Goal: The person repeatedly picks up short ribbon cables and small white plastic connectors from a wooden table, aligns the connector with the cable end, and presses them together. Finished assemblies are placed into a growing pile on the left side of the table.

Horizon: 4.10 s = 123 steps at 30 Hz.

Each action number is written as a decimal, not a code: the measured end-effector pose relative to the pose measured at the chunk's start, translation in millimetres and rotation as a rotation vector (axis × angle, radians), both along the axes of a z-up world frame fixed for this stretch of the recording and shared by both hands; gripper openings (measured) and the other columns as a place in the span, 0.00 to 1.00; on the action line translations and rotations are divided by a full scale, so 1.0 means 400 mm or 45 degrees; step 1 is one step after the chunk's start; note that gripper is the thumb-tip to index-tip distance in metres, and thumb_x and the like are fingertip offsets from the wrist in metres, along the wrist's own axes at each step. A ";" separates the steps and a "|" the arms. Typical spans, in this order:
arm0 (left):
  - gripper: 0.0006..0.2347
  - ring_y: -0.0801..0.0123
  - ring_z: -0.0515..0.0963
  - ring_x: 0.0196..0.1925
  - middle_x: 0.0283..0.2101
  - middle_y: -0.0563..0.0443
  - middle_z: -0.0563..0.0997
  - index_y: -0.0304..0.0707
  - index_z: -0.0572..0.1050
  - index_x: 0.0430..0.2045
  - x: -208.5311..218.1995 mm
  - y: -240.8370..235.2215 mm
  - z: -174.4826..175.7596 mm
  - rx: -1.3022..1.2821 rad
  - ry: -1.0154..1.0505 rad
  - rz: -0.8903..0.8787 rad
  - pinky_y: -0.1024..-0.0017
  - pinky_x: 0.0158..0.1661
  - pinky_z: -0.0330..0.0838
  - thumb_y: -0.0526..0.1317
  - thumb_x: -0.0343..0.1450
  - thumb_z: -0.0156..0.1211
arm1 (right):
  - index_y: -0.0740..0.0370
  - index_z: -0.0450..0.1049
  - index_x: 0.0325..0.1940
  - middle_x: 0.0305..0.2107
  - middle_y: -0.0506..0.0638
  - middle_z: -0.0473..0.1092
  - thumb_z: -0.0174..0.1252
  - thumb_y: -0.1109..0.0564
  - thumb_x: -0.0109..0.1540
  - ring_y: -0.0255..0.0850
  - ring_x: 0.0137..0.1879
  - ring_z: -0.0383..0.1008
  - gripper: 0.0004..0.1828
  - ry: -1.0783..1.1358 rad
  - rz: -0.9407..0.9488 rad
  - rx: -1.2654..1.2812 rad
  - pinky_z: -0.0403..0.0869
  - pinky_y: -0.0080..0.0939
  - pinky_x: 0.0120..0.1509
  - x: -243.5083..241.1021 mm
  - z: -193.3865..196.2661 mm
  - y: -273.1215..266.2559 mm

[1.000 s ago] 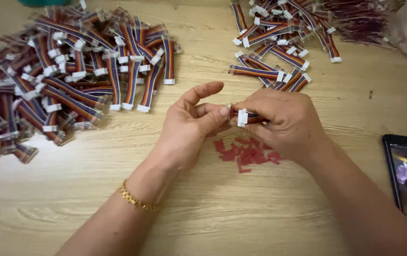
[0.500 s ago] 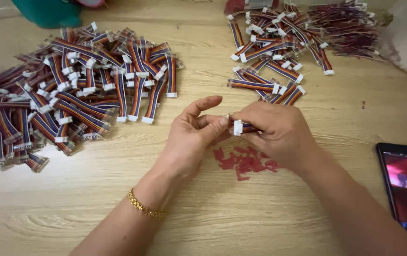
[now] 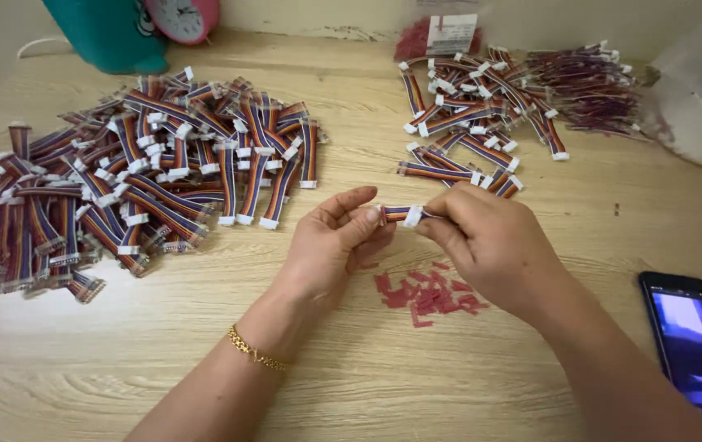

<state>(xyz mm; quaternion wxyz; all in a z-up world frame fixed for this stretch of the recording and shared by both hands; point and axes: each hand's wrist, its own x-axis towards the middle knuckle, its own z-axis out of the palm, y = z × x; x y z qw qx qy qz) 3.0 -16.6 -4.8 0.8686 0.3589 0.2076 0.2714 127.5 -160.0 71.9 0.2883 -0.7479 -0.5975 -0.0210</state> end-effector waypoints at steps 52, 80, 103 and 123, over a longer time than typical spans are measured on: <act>0.21 0.52 0.76 0.55 0.54 0.40 0.71 0.35 0.72 0.51 -0.014 0.024 0.011 1.187 0.141 0.289 0.63 0.46 0.79 0.19 0.64 0.53 | 0.39 0.72 0.54 0.44 0.45 0.71 0.59 0.56 0.56 0.50 0.49 0.76 0.22 -0.266 -0.377 -0.466 0.74 0.54 0.51 0.169 -0.108 0.005; 0.11 0.62 0.85 0.36 0.38 0.45 0.84 0.43 0.77 0.47 -0.017 -0.027 0.044 1.297 0.237 0.165 0.69 0.34 0.80 0.36 0.71 0.58 | 0.69 0.70 0.37 0.19 0.57 0.72 0.56 0.55 0.64 0.32 0.12 0.61 0.12 1.340 -0.123 0.130 0.58 0.29 0.17 -0.053 0.003 0.052; 0.14 0.49 0.82 0.39 0.39 0.37 0.79 0.25 0.74 0.43 -0.025 0.055 0.059 -0.021 0.032 -0.015 0.64 0.42 0.81 0.24 0.64 0.59 | 0.58 0.73 0.45 0.27 0.49 0.71 0.59 0.59 0.62 0.34 0.33 0.73 0.07 1.084 -0.260 0.053 0.63 0.30 0.28 0.072 -0.037 0.048; 0.13 0.62 0.85 0.36 0.38 0.43 0.81 0.33 0.75 0.45 -0.005 0.096 -0.009 0.060 0.122 0.108 0.73 0.38 0.83 0.34 0.67 0.63 | 0.55 0.78 0.35 0.29 0.55 0.78 0.62 0.45 0.55 0.55 0.42 0.78 0.14 0.027 -0.185 -1.059 0.74 0.53 0.46 0.054 -0.006 0.019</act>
